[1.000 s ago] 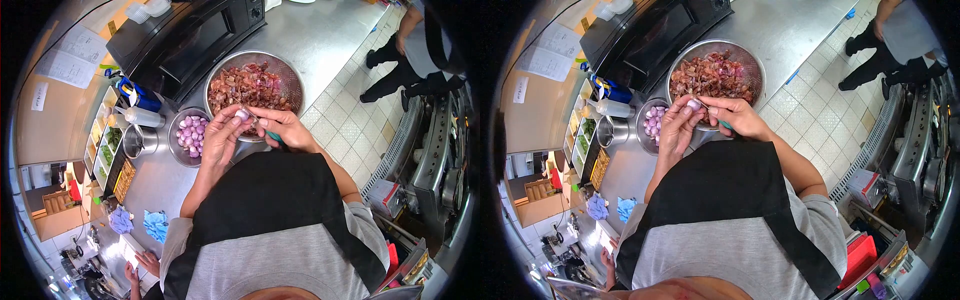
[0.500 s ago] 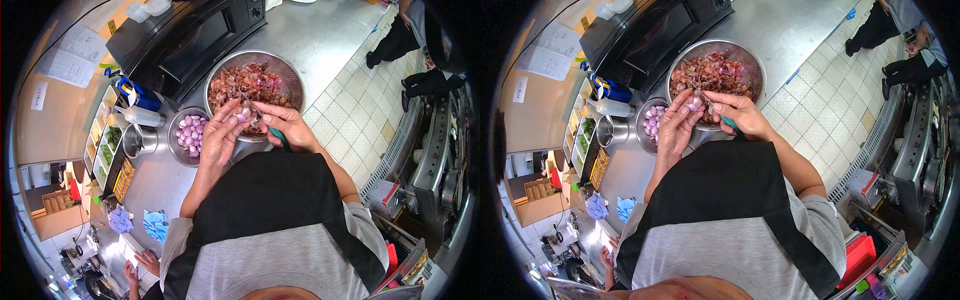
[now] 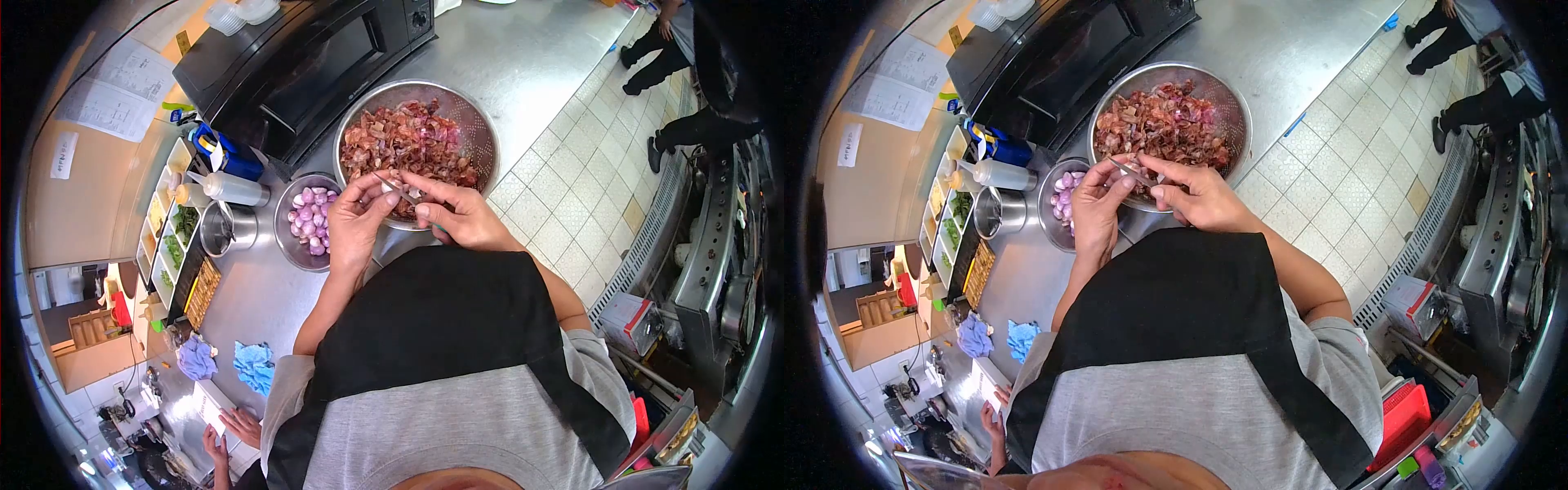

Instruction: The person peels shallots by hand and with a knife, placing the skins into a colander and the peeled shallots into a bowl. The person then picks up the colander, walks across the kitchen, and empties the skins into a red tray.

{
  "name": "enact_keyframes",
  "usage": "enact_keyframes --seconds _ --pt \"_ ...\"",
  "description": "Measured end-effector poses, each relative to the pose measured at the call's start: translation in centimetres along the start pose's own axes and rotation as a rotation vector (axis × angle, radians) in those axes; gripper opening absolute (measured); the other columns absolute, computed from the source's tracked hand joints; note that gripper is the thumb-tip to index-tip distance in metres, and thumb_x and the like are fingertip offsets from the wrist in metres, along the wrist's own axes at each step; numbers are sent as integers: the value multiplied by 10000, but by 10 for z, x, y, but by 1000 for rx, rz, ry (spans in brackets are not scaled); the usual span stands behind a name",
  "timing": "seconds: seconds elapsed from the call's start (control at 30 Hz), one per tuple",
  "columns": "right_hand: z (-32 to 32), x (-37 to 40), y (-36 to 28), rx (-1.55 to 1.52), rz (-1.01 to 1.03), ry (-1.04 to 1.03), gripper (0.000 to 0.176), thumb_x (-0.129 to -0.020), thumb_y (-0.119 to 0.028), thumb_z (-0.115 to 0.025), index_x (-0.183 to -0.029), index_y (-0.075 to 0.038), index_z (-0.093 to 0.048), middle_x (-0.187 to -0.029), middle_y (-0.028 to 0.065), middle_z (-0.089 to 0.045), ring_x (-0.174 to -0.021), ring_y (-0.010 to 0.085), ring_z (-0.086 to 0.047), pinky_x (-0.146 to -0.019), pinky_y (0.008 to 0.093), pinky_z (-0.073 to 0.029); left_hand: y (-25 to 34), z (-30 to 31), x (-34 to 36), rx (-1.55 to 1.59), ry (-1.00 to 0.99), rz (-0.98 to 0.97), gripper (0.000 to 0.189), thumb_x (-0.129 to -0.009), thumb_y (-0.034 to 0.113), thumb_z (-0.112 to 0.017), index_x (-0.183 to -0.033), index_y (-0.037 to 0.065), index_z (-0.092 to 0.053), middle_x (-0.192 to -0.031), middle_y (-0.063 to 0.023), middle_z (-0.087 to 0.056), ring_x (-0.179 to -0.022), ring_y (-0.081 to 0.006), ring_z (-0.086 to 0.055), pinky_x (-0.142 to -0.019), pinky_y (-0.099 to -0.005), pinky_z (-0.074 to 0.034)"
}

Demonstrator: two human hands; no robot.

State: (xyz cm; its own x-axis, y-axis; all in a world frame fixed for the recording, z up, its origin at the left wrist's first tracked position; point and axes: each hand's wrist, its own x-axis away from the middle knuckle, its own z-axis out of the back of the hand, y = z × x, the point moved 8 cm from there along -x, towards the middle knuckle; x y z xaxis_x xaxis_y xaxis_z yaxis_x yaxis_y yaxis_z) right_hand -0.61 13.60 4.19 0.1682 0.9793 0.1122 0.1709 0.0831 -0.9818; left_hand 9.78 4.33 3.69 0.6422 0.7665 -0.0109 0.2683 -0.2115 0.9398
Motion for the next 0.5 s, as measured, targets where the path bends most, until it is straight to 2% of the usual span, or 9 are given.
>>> enact_keyframes --seconds 0.17,0.23,0.3,0.4,0.5 --pt "2 -4 7 -10 6 11 387 -916 -109 -522 -1301 -143 -504 -726 -4 -518 -525 44 -420 -472 192 -365 5 1 3 -96 12 -32 270 -824 -26 -624 -1090 -17 -584 -1009 -77 -635 -948 -131 -592 -837 -255 -479" --pt "4 -6 8 -69 -20 4 370 -921 -113 -518 -1291 -135 -515 -729 0 -520 -525 50 -426 -468 196 -364 7 -3 3 -24 14 13 275 -835 -10 -617 -1106 -23 -578 -1023 -93 -631 -949 -146 -599 -833 -265 -486" --pt "3 -5 11 -347 -80 -63 364 -932 -125 -502 -1296 -118 -505 -739 10 -525 -525 67 -440 -459 204 -359 2 -2 1 77 -3 55 283 -841 0 -612 -1120 -24 -571 -1030 -102 -629 -947 -153 -603 -837 -271 -490" --pt "2 -5 11 -455 -108 -87 363 -941 -134 -487 -1302 -105 -493 -750 18 -531 -525 81 -449 -453 210 -354 -7 -1 -1 262 -40 135 303 -849 12 -604 -1146 -23 -557 -1043 -117 -624 -943 -164 -610 -842 -281 -499" --pt "2 -4 6 -357 -86 -89 380 -934 -139 -505 -1312 -108 -482 -745 16 -529 -532 77 -449 -465 205 -362 -11 -4 -1 358 -49 174 309 -857 17 -593 -1160 -24 -546 -1054 -121 -621 -942 -169 -613 -846 -284 -507"
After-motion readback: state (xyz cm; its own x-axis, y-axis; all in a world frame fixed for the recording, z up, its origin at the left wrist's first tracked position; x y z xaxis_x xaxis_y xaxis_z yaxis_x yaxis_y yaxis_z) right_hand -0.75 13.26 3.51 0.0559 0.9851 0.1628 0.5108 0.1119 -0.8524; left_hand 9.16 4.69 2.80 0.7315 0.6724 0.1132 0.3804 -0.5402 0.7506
